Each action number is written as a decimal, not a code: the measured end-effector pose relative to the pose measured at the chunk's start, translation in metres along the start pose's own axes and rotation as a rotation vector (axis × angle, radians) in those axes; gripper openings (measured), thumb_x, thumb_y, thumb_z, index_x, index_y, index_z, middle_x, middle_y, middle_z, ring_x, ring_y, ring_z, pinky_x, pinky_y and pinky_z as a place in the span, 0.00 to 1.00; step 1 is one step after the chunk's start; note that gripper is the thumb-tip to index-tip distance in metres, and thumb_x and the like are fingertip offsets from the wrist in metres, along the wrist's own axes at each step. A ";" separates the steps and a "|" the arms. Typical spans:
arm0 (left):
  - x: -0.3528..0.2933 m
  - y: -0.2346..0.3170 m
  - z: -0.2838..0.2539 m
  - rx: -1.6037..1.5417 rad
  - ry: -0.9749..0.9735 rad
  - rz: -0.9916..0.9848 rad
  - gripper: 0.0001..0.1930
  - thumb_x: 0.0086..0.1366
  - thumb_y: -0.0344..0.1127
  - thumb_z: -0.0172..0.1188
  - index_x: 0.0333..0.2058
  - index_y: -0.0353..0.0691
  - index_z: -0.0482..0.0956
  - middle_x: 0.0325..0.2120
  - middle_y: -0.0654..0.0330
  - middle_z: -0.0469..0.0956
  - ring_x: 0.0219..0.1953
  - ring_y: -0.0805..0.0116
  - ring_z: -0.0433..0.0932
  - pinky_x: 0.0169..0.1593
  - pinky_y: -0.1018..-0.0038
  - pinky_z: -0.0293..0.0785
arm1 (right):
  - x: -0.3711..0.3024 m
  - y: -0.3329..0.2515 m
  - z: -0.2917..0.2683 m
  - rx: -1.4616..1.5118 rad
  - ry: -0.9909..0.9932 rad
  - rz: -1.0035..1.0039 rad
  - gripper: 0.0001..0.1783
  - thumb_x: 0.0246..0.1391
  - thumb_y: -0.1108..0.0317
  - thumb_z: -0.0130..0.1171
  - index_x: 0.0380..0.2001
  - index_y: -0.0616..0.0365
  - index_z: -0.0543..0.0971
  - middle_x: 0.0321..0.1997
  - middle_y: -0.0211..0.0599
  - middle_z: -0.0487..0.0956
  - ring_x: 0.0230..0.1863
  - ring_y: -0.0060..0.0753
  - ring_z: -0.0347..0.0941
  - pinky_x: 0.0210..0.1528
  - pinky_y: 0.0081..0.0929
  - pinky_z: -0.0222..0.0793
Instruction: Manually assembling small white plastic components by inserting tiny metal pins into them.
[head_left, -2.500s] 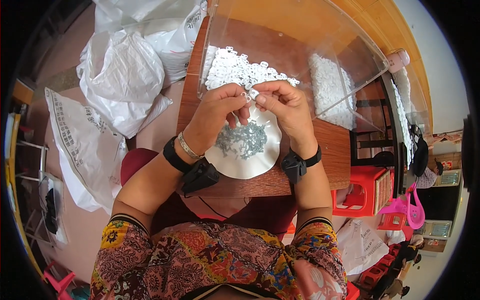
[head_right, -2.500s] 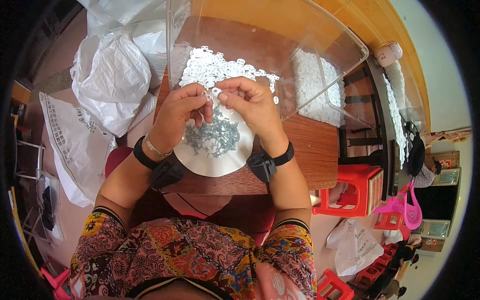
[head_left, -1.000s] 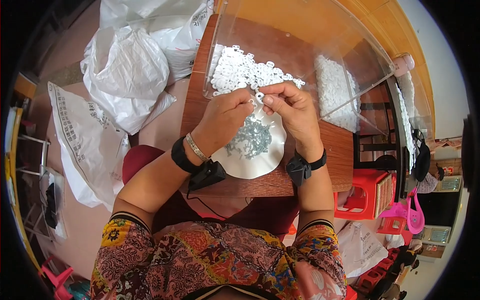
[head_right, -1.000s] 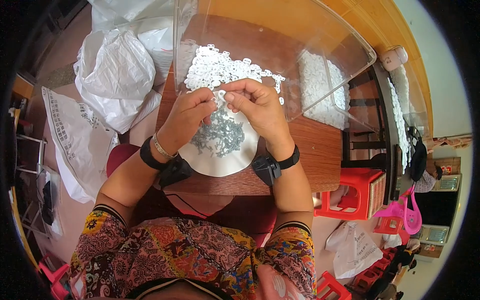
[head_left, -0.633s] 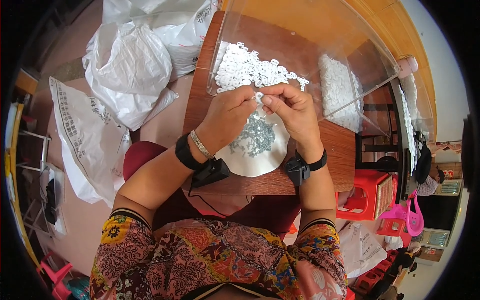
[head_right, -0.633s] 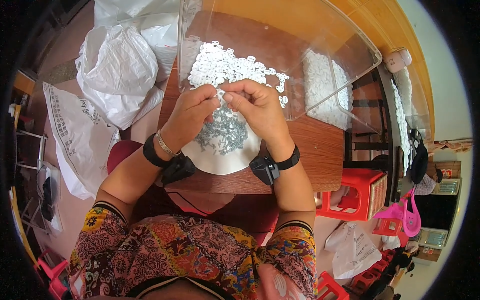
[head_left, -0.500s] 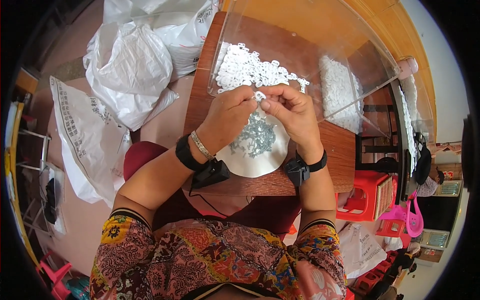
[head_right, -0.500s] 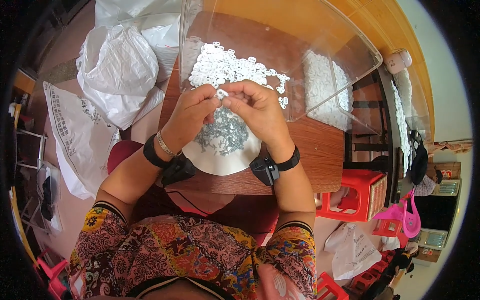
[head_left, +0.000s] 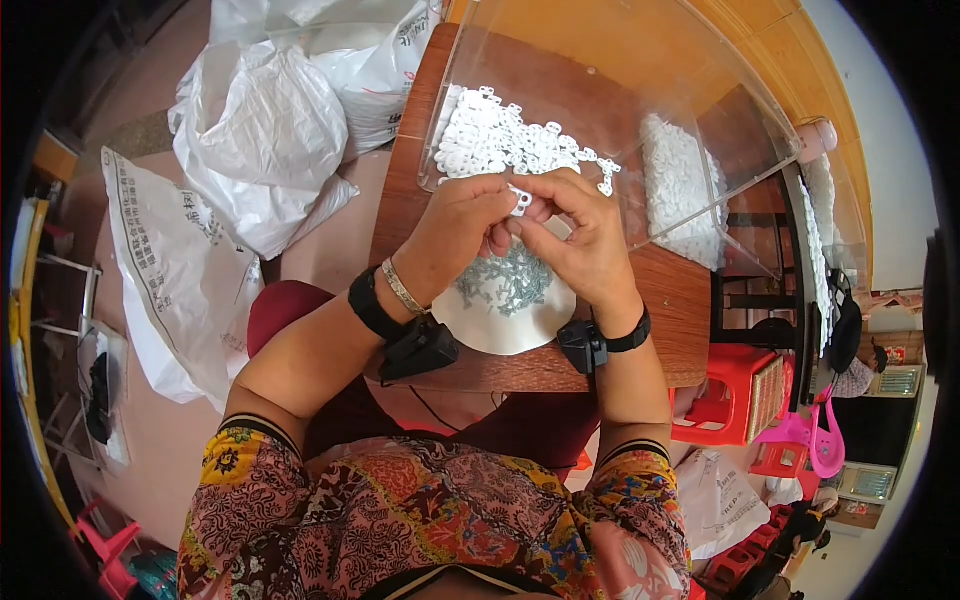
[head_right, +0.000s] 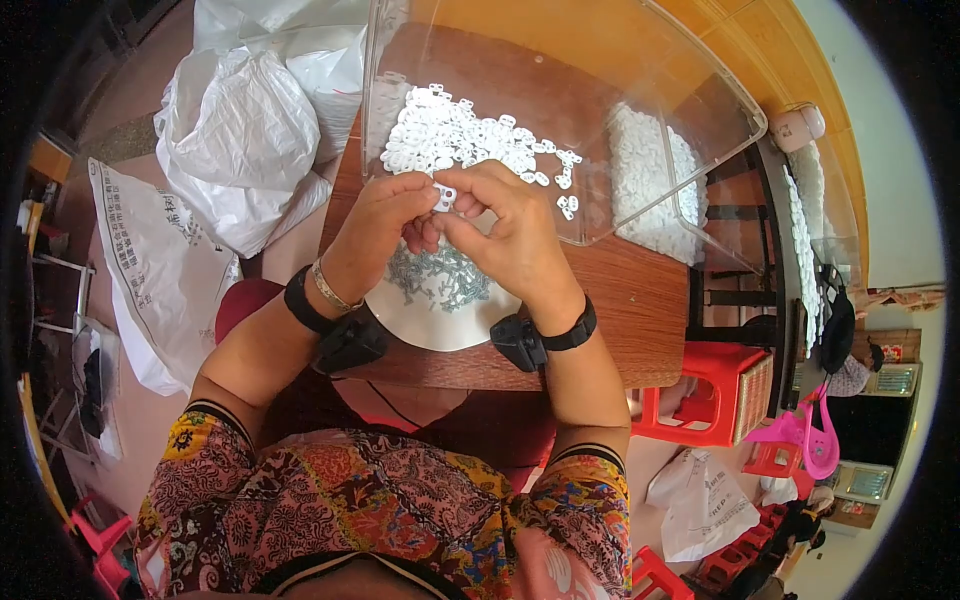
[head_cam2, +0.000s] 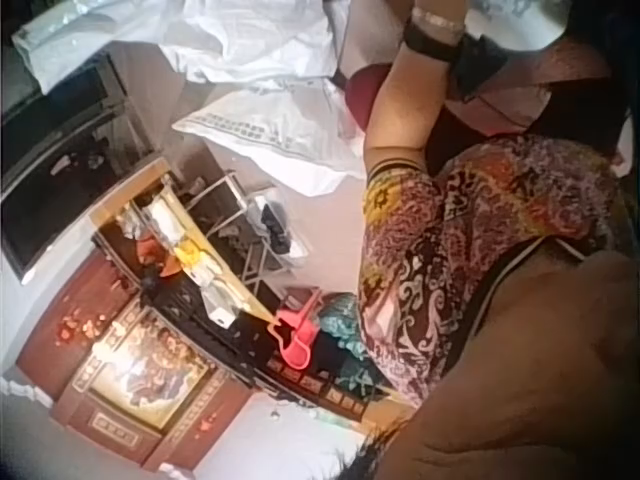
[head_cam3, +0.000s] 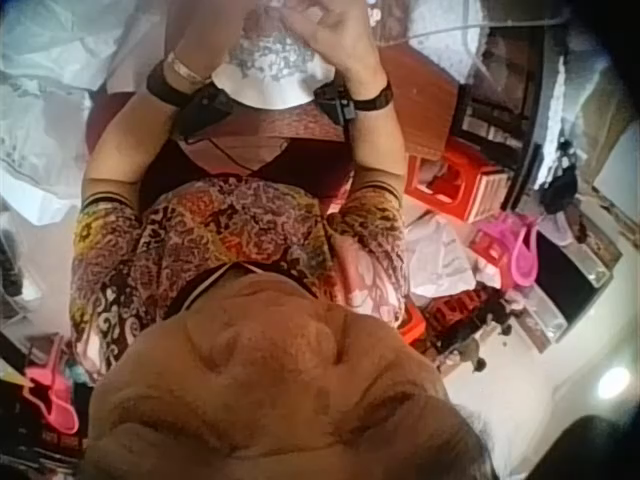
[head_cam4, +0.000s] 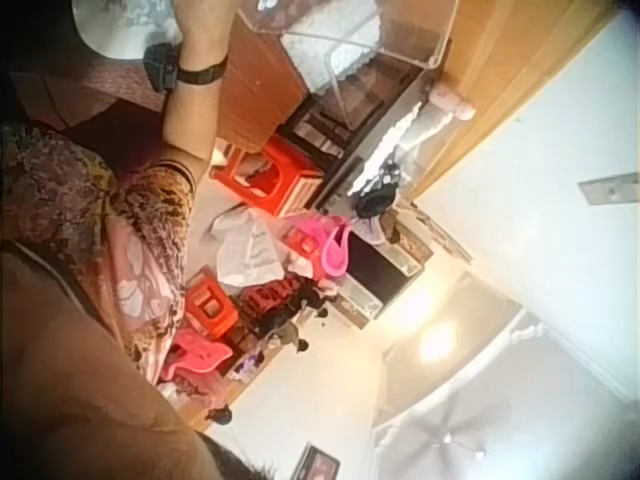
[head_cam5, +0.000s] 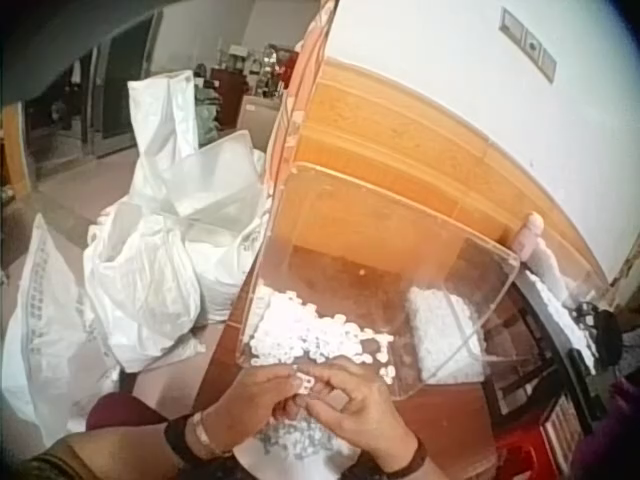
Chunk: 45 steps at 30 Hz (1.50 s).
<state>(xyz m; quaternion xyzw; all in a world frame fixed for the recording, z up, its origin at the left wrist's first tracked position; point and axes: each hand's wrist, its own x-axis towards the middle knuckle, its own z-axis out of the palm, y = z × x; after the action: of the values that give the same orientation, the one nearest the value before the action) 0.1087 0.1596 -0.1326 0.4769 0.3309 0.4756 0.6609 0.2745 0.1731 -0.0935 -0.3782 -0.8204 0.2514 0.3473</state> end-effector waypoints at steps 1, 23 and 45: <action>0.000 0.000 0.001 0.000 0.003 0.006 0.14 0.65 0.40 0.46 0.27 0.38 0.75 0.17 0.65 0.73 0.20 0.79 0.71 0.24 0.84 0.64 | -0.001 -0.001 0.001 0.000 0.000 0.001 0.18 0.38 0.77 0.64 0.39 0.59 0.79 0.28 0.33 0.75 0.28 0.23 0.71 0.31 0.19 0.68; -0.007 -0.001 0.005 -0.029 0.060 0.112 0.13 0.65 0.35 0.45 0.28 0.33 0.75 0.19 0.63 0.73 0.22 0.77 0.72 0.28 0.82 0.67 | -0.006 -0.007 0.008 -0.171 0.122 -0.161 0.11 0.46 0.75 0.61 0.36 0.60 0.79 0.27 0.41 0.79 0.26 0.36 0.78 0.27 0.24 0.72; -0.092 0.032 0.068 0.079 -0.154 0.177 0.13 0.64 0.36 0.47 0.24 0.34 0.72 0.18 0.66 0.69 0.22 0.80 0.65 0.27 0.82 0.61 | -0.100 -0.114 -0.022 -0.345 0.303 -0.193 0.11 0.42 0.72 0.64 0.33 0.59 0.78 0.26 0.41 0.76 0.27 0.41 0.73 0.27 0.30 0.68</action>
<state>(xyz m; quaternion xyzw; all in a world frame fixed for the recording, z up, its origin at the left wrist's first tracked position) 0.1292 0.0538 -0.0817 0.5652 0.2542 0.4806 0.6205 0.2878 0.0301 -0.0406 -0.3853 -0.8220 0.0139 0.4191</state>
